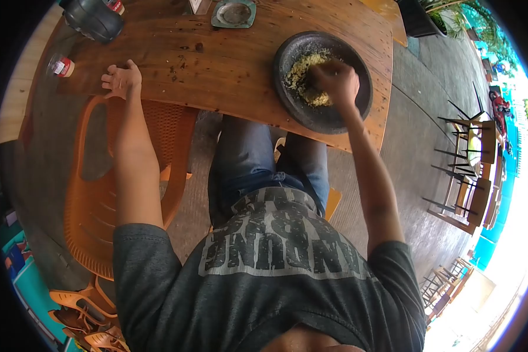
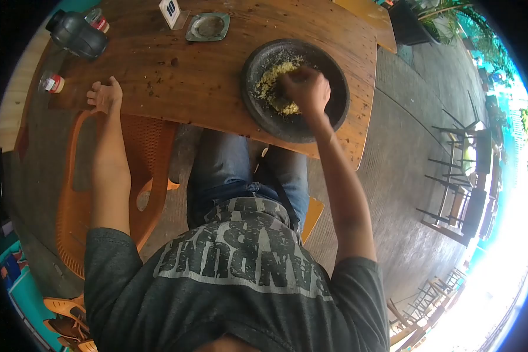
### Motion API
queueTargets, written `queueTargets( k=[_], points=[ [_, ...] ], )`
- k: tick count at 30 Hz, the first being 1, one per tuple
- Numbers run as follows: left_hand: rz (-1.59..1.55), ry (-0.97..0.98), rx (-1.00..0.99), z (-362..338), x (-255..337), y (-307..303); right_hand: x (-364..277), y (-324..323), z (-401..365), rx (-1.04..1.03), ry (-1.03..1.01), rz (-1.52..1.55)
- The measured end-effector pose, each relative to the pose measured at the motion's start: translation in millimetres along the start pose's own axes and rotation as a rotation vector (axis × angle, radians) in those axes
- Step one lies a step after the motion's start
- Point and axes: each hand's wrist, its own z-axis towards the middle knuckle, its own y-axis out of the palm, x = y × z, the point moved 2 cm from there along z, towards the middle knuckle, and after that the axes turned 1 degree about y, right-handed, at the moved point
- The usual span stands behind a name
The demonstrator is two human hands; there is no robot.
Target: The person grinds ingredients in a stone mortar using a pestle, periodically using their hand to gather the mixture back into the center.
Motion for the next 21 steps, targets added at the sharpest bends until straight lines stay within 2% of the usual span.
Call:
queueTargets(
  k=[1,3,4,7,8,9,11,13,14,17,19,21],
  points=[
    [0.014,-0.002,-0.005,0,2,0,1,6,-15,-0.024,-0.022,0.096],
    [0.05,-0.028,0.016,6,3,6,-19,13,-40,0.265,-0.407,-0.142],
    [0.07,-0.033,0.026,6,4,10,-17,23,-40,0.282,-0.437,-0.168],
    [0.028,-0.005,0.034,5,1,9,-14,17,-10,0.27,-0.321,-0.173],
    [0.02,-0.001,0.025,6,1,7,-8,13,-1,0.244,-0.294,-0.052],
    [0.013,-0.005,0.013,4,0,6,-6,9,2,0.145,-0.163,-0.048],
    [0.021,-0.015,0.003,4,0,3,-5,2,-6,-0.087,-0.026,-0.071],
    [0.051,-0.02,-0.002,2,3,3,-12,9,-36,0.156,-0.309,-0.043],
    [0.059,-0.026,-0.001,2,2,6,-13,19,-42,0.355,-0.462,-0.085],
    [0.054,-0.017,0.008,2,2,10,-13,17,-18,0.265,-0.358,-0.151],
    [0.003,-0.002,0.019,1,1,3,-5,11,2,0.222,-0.278,-0.071],
    [0.017,-0.01,0.001,1,1,0,0,5,-2,-0.033,-0.023,0.012]
  ],
)
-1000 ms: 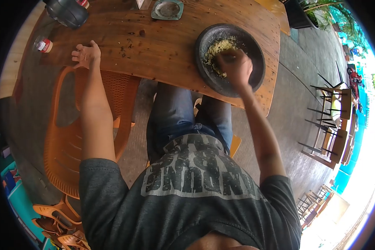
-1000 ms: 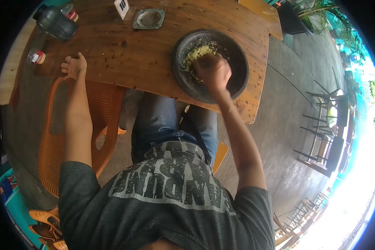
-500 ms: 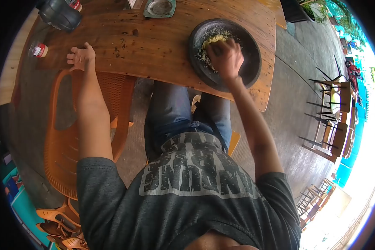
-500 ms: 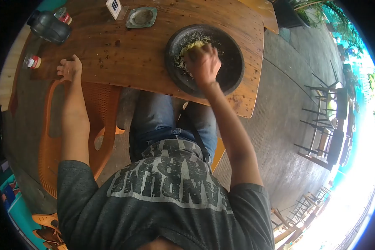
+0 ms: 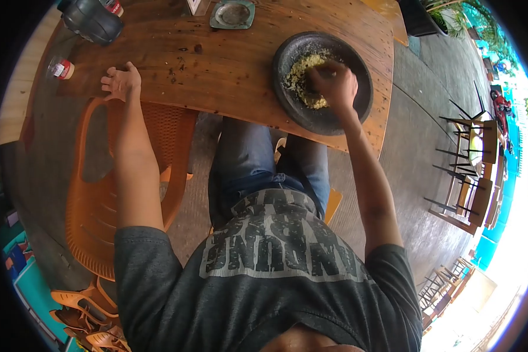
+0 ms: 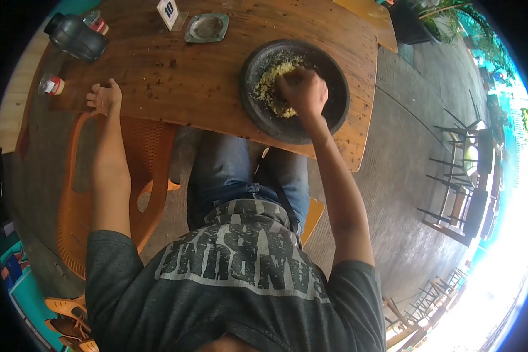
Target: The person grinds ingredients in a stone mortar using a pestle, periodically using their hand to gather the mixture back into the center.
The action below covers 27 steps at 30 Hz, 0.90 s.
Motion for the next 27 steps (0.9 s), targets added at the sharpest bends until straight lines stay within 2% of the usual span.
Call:
queueTargets(
  k=[2,3,6,7,8,10,12,14,15,18,19,20,22,23,24,27],
  points=[
    [0.011,-0.02,-0.002,3,3,3,-7,5,-27,0.132,-0.2,0.028],
    [0.022,-0.028,0.004,6,3,5,-15,11,-37,0.307,-0.404,-0.111],
    [0.019,-0.014,-0.004,1,2,8,-17,13,-18,0.239,-0.306,-0.154],
    [0.007,-0.011,-0.002,2,2,5,-12,13,-4,0.278,-0.328,-0.169],
    [-0.008,-0.005,-0.004,2,2,2,-6,10,7,0.259,-0.281,-0.096],
    [-0.04,-0.008,-0.011,-1,1,0,-9,-4,4,0.042,0.025,-0.009],
    [-0.012,-0.022,-0.015,1,5,-4,-7,4,-20,0.135,-0.174,0.042],
    [0.018,-0.023,-0.011,-3,4,1,-19,15,-35,0.357,-0.485,-0.159],
    [0.03,-0.018,0.007,0,2,6,-22,14,-33,0.284,-0.375,-0.114],
    [-0.02,0.004,0.023,0,2,4,-3,10,10,0.251,-0.232,-0.055],
    [-0.047,0.009,0.018,-1,0,1,-5,1,11,0.123,-0.043,-0.026],
    [-0.039,0.005,0.011,0,1,-2,-1,-4,9,-0.003,0.052,0.024],
    [-0.027,-0.008,-0.01,-2,3,-3,-7,-6,-17,-0.005,0.001,0.072],
    [-0.012,-0.022,0.003,0,3,-1,-8,7,-29,0.201,-0.24,0.063],
    [0.01,-0.024,0.01,1,4,2,-17,11,-36,0.308,-0.431,-0.11],
    [-0.011,0.005,0.022,0,2,5,-12,17,-7,0.298,-0.345,-0.202]
  ],
)
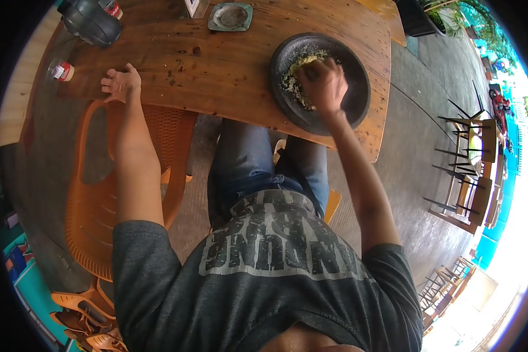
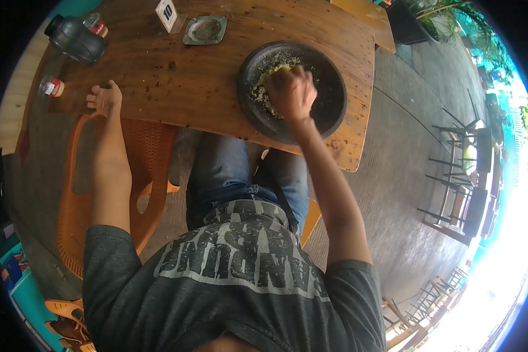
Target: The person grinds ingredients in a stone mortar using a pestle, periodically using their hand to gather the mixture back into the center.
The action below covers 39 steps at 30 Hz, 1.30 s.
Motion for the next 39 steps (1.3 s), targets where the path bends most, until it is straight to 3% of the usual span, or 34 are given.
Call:
queueTargets(
  k=[2,5,7,9,12,13,15,17,18,19,23,25,26,29,30,33,34,35,37,38,39],
  points=[
    [-0.021,0.02,-0.004,1,-3,-2,21,-3,13,-0.045,0.112,0.015],
    [-0.001,-0.004,-0.04,2,-4,0,16,-14,1,-0.315,0.334,0.185],
    [0.054,-0.042,-0.076,7,0,4,-10,-15,-22,0.035,0.004,0.147],
    [0.06,-0.028,-0.052,1,1,2,-13,-6,-25,0.087,-0.085,0.069],
    [0.011,0.003,-0.019,0,-2,0,7,-2,3,0.047,0.04,0.024],
    [-0.014,0.009,-0.015,0,-4,0,11,-7,9,-0.02,0.162,0.138],
    [-0.008,0.001,-0.018,1,-3,-3,11,-23,11,-0.394,0.437,0.223],
    [0.009,-0.014,-0.025,1,-1,-3,-3,-22,-15,-0.167,0.219,0.266],
    [0.025,-0.021,-0.028,2,2,-5,-13,-17,-24,0.01,0.012,0.12],
    [0.044,-0.025,-0.03,1,2,-5,-19,-13,-27,0.062,-0.094,0.021],
    [0.002,0.014,-0.031,-1,1,-5,12,1,5,0.003,0.095,0.101],
    [-0.042,0.027,-0.019,-4,-3,-9,18,-13,12,-0.337,0.419,0.202],
    [-0.022,0.014,-0.016,-1,-4,-9,18,-16,3,-0.38,0.405,0.242],
    [0.025,-0.006,-0.027,-2,-1,1,-15,-16,-25,0.008,-0.055,0.085],
    [0.032,-0.009,-0.02,1,-1,4,-15,-11,-24,0.0,-0.066,0.06],
    [-0.004,0.012,-0.002,-1,-4,3,8,-2,3,0.043,0.033,0.048],
    [-0.029,0.017,0.006,0,-5,1,8,-10,9,-0.015,0.165,0.115],
    [-0.022,0.011,0.0,3,-6,-1,12,-19,14,-0.334,0.432,0.21],
    [-0.008,0.0,-0.026,2,-4,1,9,-21,-8,-0.303,0.386,0.35],
    [0.006,-0.011,-0.009,3,-1,3,-3,-18,-21,-0.021,0.082,0.212],
    [0.027,-0.017,0.004,3,0,3,-16,-18,-25,0.044,-0.082,0.108]
  ],
)
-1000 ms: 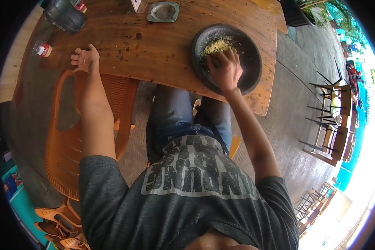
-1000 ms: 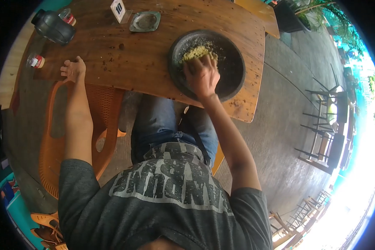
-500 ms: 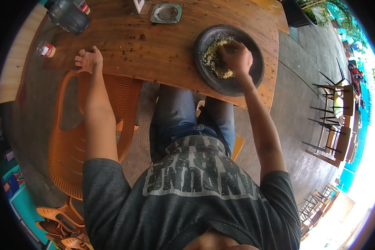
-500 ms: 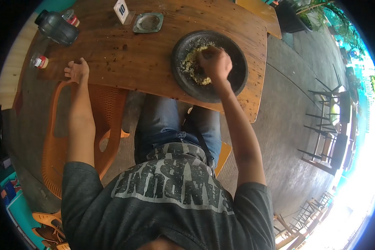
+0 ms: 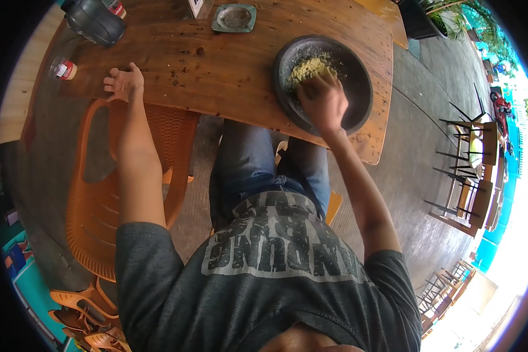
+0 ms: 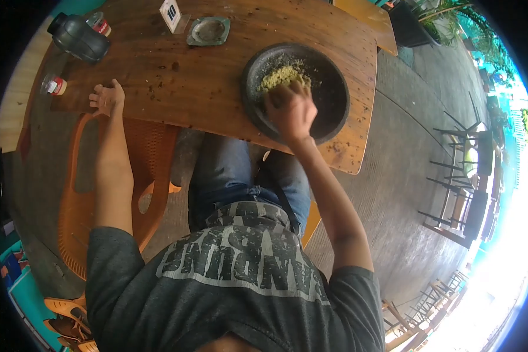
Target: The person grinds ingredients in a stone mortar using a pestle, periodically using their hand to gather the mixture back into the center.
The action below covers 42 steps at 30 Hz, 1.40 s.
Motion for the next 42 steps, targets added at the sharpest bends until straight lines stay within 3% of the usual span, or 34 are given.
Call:
queueTargets(
  k=[5,6,8,9,10,12,14,15,18,22,26,29,34,37,38,40,42],
  points=[
    [-0.035,0.025,0.0,-2,-2,-5,30,13,32,-0.011,0.15,-0.005],
    [-0.048,0.03,0.003,-4,-4,-5,35,10,36,-0.178,0.36,0.04],
    [-0.042,0.017,0.005,-2,-3,-7,18,-6,26,-0.354,0.463,0.15],
    [-0.02,0.005,0.003,-1,0,-8,14,4,10,-0.106,0.164,0.075],
    [0.004,-0.001,-0.003,-3,1,-7,2,2,3,-0.017,-0.024,-0.053],
    [0.012,0.0,0.0,-3,-1,-2,8,7,9,-0.059,0.042,-0.122],
    [-0.006,0.007,0.004,-1,2,-3,39,17,34,-0.153,0.271,-0.044],
    [-0.022,0.009,-0.001,-2,1,-4,40,6,54,-0.473,0.588,0.109],
    [-0.035,0.008,-0.005,-1,-1,-7,15,5,55,-0.39,0.335,0.106],
    [-0.025,0.01,-0.008,-2,-1,-5,-19,20,18,-0.11,-0.021,-0.068],
    [-0.017,0.006,-0.01,-4,3,-6,19,27,42,-0.127,0.054,-0.165],
    [-0.041,0.007,-0.026,-1,-4,-3,23,10,76,-0.545,0.631,0.071],
    [-0.01,0.012,0.018,-3,-1,-5,-12,21,15,0.004,0.009,-0.028],
    [0.01,0.009,0.043,0,-2,3,12,30,41,-0.059,0.091,-0.107],
    [-0.011,0.017,0.027,-2,0,1,18,27,56,-0.201,0.289,-0.018],
    [-0.047,0.023,0.001,-5,-2,-6,18,15,72,-0.429,0.483,0.194],
    [-0.03,0.01,0.019,2,-1,-4,11,25,49,-0.362,0.449,0.244]
  ],
)
